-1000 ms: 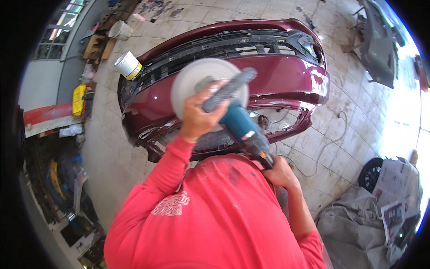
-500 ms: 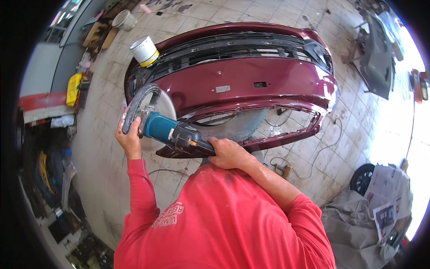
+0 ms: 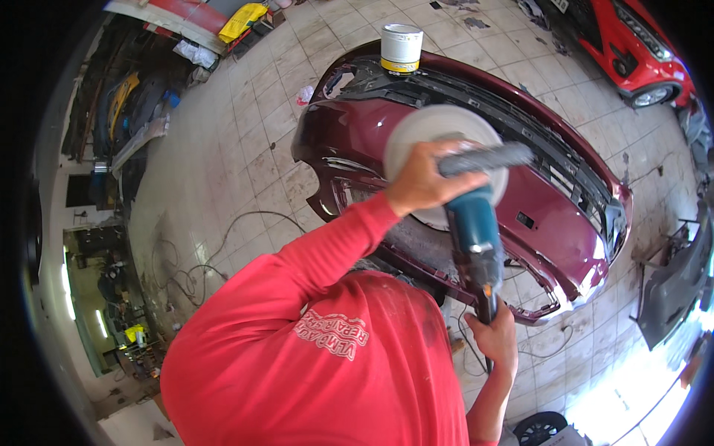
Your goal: The person uses a rotary polisher with a buffing pad to polish the surface of a maroon car bumper. They move the tool across the bumper in sweeping motions, occasionally pausing to reposition or wipe the surface.
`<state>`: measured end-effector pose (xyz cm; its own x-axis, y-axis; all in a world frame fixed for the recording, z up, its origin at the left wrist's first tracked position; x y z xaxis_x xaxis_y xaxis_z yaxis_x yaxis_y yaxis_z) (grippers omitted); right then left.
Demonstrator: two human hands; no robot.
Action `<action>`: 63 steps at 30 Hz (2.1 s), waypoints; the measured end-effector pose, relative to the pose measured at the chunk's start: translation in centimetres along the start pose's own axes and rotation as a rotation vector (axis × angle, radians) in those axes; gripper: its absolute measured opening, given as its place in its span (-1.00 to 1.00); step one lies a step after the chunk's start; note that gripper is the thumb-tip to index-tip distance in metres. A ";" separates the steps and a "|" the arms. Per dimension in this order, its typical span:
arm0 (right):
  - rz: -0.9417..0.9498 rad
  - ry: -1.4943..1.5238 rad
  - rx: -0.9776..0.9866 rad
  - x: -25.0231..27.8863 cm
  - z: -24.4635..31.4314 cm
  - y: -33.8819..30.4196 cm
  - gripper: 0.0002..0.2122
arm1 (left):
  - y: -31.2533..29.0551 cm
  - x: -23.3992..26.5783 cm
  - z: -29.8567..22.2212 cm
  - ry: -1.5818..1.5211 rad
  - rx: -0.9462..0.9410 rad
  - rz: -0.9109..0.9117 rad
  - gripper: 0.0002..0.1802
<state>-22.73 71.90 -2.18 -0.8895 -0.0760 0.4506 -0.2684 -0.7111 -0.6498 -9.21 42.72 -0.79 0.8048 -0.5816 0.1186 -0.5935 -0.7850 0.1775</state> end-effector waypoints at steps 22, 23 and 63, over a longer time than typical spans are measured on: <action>-0.033 0.006 0.179 -21.4 17.4 6.3 -0.59 | -4.6 30.9 9.5 0.187 0.154 -0.193 -0.56; -0.043 0.000 0.195 -22.4 18.4 7.0 -0.59 | -4.9 32.9 10.2 0.221 0.201 -0.225 -0.51; 0.172 -0.361 0.277 -25.4 28.6 13.4 -0.62 | -10.6 43.5 14.5 -0.163 0.332 -0.565 -0.76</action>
<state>6.85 44.33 -4.88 -0.7140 -0.4118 0.5662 0.0236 -0.8224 -0.5684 31.94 22.69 -11.72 0.9961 -0.0669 -0.0576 -0.0745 -0.9869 -0.1433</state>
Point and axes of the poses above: each hand's wrist, its own y-axis towards the middle knuckle, its own x-axis out of the back of the hand, z = x × y, the point moved 4 cm from there along y, towards the middle knuckle, and after that the axes turned 4 degrees about x, right-handed, at the moved point
